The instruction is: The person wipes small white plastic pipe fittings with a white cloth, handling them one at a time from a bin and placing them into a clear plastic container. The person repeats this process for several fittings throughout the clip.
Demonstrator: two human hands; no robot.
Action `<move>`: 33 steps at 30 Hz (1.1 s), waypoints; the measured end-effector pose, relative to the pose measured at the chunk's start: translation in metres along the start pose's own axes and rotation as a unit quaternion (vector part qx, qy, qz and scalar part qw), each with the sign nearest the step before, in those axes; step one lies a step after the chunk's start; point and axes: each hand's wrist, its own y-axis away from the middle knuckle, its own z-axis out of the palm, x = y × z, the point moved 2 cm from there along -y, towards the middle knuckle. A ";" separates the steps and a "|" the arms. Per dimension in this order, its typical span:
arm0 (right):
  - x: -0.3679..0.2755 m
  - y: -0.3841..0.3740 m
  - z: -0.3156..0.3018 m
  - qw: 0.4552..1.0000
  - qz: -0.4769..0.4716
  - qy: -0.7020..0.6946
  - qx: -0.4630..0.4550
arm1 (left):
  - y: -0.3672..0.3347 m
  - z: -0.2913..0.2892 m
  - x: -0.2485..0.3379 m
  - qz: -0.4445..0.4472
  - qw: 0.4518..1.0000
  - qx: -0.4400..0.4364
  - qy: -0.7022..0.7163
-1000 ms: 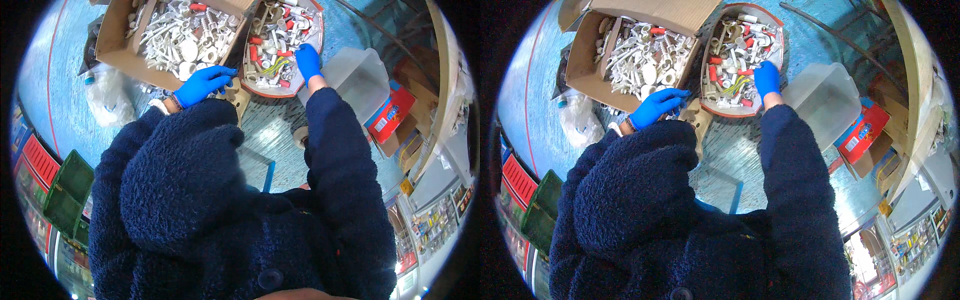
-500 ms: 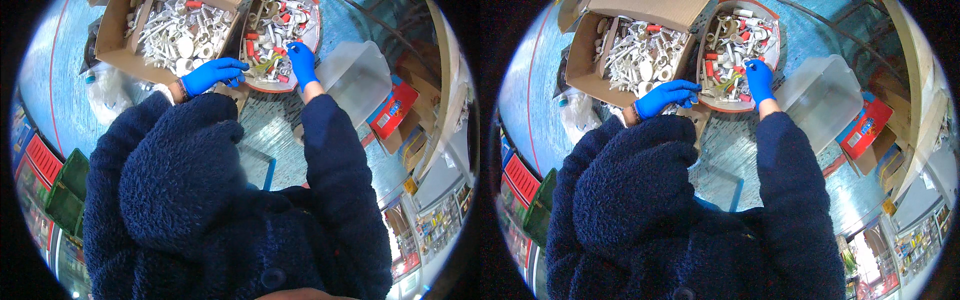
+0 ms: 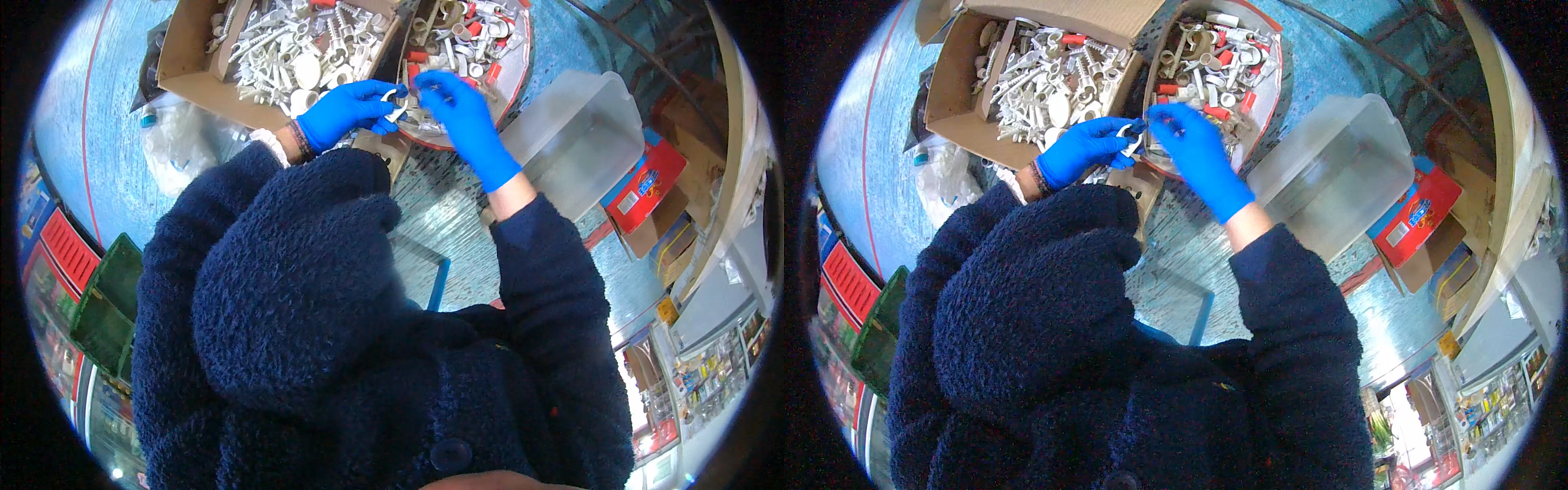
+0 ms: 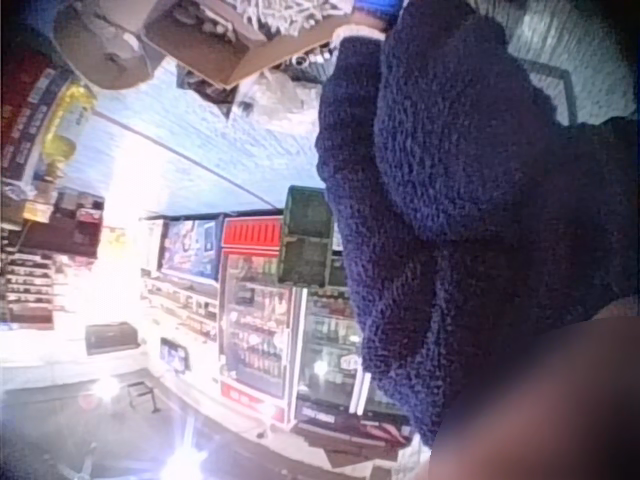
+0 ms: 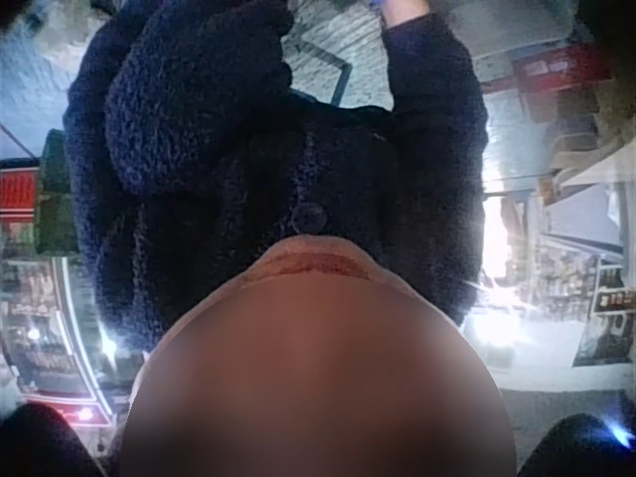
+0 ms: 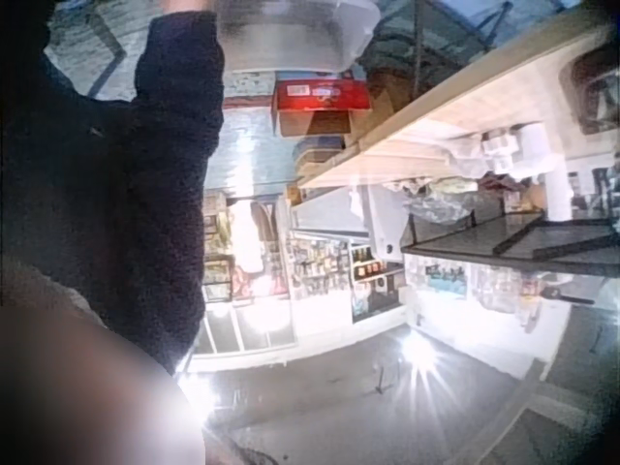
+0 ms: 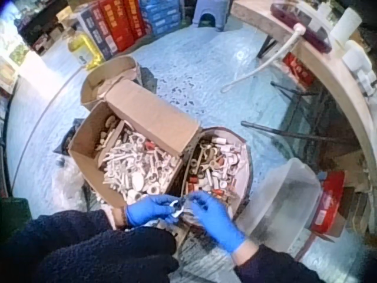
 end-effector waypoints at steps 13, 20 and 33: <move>0.102 -0.172 -0.109 0.856 -0.085 0.509 0.022 | 0.004 -0.010 -0.002 0.030 0.989 0.002 0.145; 0.039 -0.089 -0.089 0.891 -0.218 0.373 0.143 | 0.007 -0.008 -0.006 0.043 0.987 -0.059 0.141; 0.025 0.030 0.000 0.971 -0.155 0.167 0.071 | 0.010 0.003 -0.043 -0.160 0.917 -0.098 0.351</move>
